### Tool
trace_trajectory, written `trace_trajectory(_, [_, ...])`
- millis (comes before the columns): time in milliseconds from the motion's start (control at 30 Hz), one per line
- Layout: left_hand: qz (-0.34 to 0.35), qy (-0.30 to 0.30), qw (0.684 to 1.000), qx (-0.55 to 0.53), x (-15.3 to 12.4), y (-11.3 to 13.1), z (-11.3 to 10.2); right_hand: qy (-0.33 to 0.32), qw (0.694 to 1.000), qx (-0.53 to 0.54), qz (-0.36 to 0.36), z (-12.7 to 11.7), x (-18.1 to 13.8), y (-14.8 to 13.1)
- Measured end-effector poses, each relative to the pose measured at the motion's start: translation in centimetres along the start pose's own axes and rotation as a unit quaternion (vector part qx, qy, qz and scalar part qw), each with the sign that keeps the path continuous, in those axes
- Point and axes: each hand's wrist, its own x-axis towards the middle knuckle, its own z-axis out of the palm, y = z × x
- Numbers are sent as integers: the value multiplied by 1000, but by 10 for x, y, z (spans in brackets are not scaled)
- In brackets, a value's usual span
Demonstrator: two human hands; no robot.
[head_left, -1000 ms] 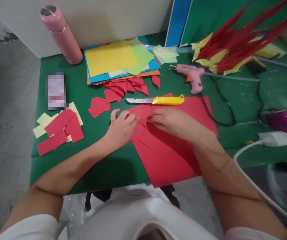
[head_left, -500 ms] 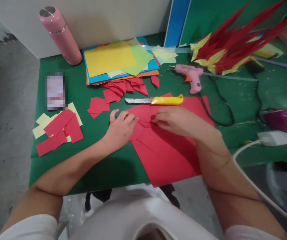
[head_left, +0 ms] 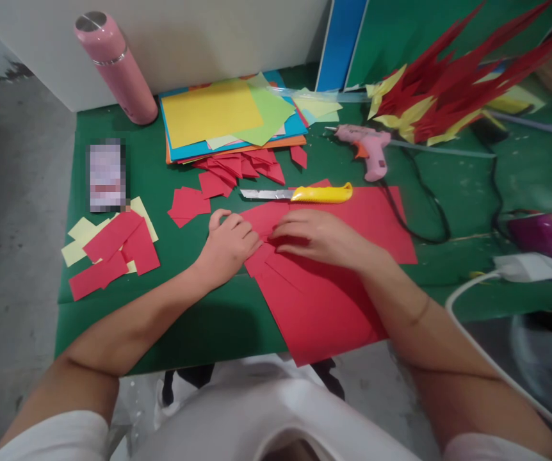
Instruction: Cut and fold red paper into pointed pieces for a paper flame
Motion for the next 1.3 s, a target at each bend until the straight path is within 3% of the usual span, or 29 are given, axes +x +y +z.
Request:
trace_trajectory(133, [7, 11, 1000, -5, 1, -1, -1, 20, 1000, -4, 16, 11, 4, 4])
trace_trajectory(467, [8, -30, 995, -95, 2, -4, 3, 50, 997, -30, 45, 17, 7, -4])
trace_trajectory(867, [-114, -66, 983, -130, 8, -1, 0, 47, 981, 55, 181, 14, 14, -12])
trace_trajectory(1067, [-141, -61, 977, -148, 10, 2, -1, 51, 979, 54, 192, 15, 16, -12])
trace_trajectory(1300, [-194, -113, 960, -166, 13, 6, -8, 53, 979, 46, 193, 17, 16, -14])
